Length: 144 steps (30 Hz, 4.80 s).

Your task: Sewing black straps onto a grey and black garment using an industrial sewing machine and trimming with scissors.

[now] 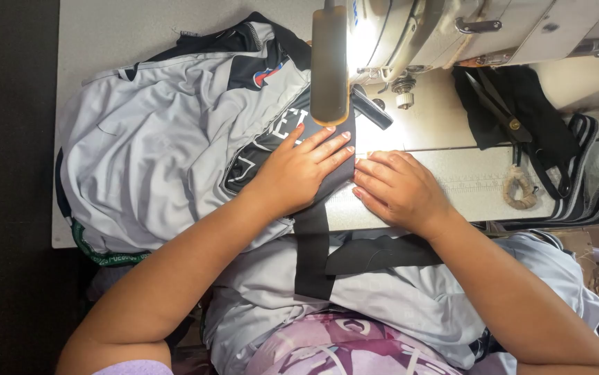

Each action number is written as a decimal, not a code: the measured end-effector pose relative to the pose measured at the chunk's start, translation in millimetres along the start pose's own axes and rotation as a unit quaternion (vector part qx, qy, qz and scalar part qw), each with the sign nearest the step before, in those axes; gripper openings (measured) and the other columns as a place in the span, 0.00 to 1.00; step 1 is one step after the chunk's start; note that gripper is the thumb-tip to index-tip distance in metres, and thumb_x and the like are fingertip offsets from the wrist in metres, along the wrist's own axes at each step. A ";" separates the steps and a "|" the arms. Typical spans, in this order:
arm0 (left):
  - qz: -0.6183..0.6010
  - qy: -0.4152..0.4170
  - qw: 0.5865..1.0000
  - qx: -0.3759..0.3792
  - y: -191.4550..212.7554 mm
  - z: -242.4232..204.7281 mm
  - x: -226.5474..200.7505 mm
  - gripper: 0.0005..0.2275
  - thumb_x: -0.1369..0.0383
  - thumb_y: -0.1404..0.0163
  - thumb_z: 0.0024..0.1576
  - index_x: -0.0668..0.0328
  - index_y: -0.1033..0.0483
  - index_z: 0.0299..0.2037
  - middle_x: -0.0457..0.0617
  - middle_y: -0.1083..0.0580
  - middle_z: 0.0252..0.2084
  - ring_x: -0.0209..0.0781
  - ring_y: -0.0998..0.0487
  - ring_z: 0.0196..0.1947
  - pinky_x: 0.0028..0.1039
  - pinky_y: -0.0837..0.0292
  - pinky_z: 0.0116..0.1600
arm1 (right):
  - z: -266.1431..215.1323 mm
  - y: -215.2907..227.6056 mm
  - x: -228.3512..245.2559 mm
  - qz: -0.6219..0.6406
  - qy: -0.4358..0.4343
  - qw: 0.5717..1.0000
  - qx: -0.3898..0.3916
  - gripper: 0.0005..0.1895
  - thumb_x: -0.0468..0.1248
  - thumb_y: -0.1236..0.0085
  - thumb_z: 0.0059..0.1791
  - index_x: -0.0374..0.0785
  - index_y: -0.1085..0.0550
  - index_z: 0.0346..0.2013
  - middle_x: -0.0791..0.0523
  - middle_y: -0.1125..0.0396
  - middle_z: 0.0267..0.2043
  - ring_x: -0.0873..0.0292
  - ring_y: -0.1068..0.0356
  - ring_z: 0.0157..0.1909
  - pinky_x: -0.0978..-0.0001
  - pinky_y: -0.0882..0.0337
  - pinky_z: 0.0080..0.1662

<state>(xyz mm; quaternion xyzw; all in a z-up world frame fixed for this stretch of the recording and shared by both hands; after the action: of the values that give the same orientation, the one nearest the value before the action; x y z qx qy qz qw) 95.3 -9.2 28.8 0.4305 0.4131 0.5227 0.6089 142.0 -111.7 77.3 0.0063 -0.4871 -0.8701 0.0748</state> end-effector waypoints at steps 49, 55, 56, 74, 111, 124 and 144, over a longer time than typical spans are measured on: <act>0.020 0.061 0.995 -0.070 4.3 19.3 20.8 0.25 0.70 0.55 0.52 0.41 0.30 0.63 0.53 0.30 0.58 0.57 0.35 0.67 0.57 0.37 0.64 | 17.7 -3.1 -24.6 -0.013 -0.023 0.999 -0.045 0.05 0.41 0.42 0.52 0.44 0.22 0.36 0.57 0.27 0.43 0.53 0.28 0.49 0.59 0.29 0.50; 0.022 0.064 0.997 -0.044 3.6 19.9 20.4 0.27 0.70 0.56 0.52 0.41 0.32 0.66 0.53 0.31 0.60 0.56 0.36 0.68 0.56 0.37 0.64 | 17.8 -2.6 -23.6 -0.016 -0.029 0.999 -0.043 0.05 0.41 0.42 0.52 0.45 0.22 0.36 0.58 0.27 0.43 0.53 0.29 0.49 0.59 0.29 0.50; 0.015 0.066 0.997 -0.030 2.3 20.4 21.3 0.27 0.70 0.55 0.52 0.41 0.32 0.66 0.54 0.31 0.61 0.57 0.36 0.68 0.57 0.38 0.65 | 17.2 -3.4 -24.3 -0.017 -0.029 0.999 -0.042 0.05 0.41 0.43 0.52 0.45 0.22 0.37 0.58 0.27 0.44 0.53 0.29 0.49 0.59 0.29 0.50; 0.024 0.252 0.966 0.058 137.4 -129.3 20.5 0.17 0.46 0.41 0.48 0.45 0.29 0.33 0.38 0.27 0.24 0.40 0.19 0.31 0.42 0.32 0.57 | -46.4 -5.3 -0.9 0.517 -0.371 0.766 -0.092 0.06 0.40 0.46 0.50 0.44 0.26 0.30 0.57 0.29 0.29 0.52 0.29 0.35 0.59 0.31 0.44; -0.085 0.129 0.977 -0.146 99.5 -43.9 -54.1 0.22 0.78 0.61 0.62 0.57 0.33 0.68 0.54 0.34 0.70 0.51 0.36 0.72 0.46 0.46 0.73 | -57.1 -3.7 50.8 -0.053 -0.122 0.986 0.101 0.33 0.55 0.49 0.52 0.45 0.34 0.69 0.55 0.38 0.70 0.48 0.42 0.72 0.49 0.44 0.68; -0.057 0.100 0.988 -0.101 40.7 -38.8 -80.6 0.19 0.76 0.57 0.61 0.62 0.30 0.63 0.56 0.28 0.63 0.51 0.31 0.67 0.49 0.42 0.68 | -66.0 -0.1 45.8 -0.044 -0.127 0.988 0.074 0.27 0.53 0.47 0.52 0.44 0.30 0.63 0.57 0.36 0.69 0.50 0.41 0.72 0.53 0.44 0.69; -0.119 0.037 0.981 -0.147 76.4 24.3 -17.0 0.12 0.69 0.55 0.56 0.55 0.23 0.48 0.50 0.21 0.48 0.50 0.19 0.50 0.41 0.23 0.51 | -25.3 -3.4 14.5 -0.063 -0.099 0.992 0.050 0.21 0.49 0.55 0.57 0.46 0.27 0.61 0.58 0.31 0.63 0.52 0.35 0.66 0.55 0.40 0.65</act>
<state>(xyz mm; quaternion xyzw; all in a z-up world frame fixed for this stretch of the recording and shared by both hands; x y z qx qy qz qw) 95.1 -22.0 109.7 0.2642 0.4021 0.5171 0.7079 129.4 -133.4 62.0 -0.0458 -0.5333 -0.8441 -0.0296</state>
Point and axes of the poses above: each hand's wrist, its own z-axis towards the middle knuckle, its own y-axis out of the back of the hand, x = y × z, the point moved 10 cm from there along z, towards the middle knuckle
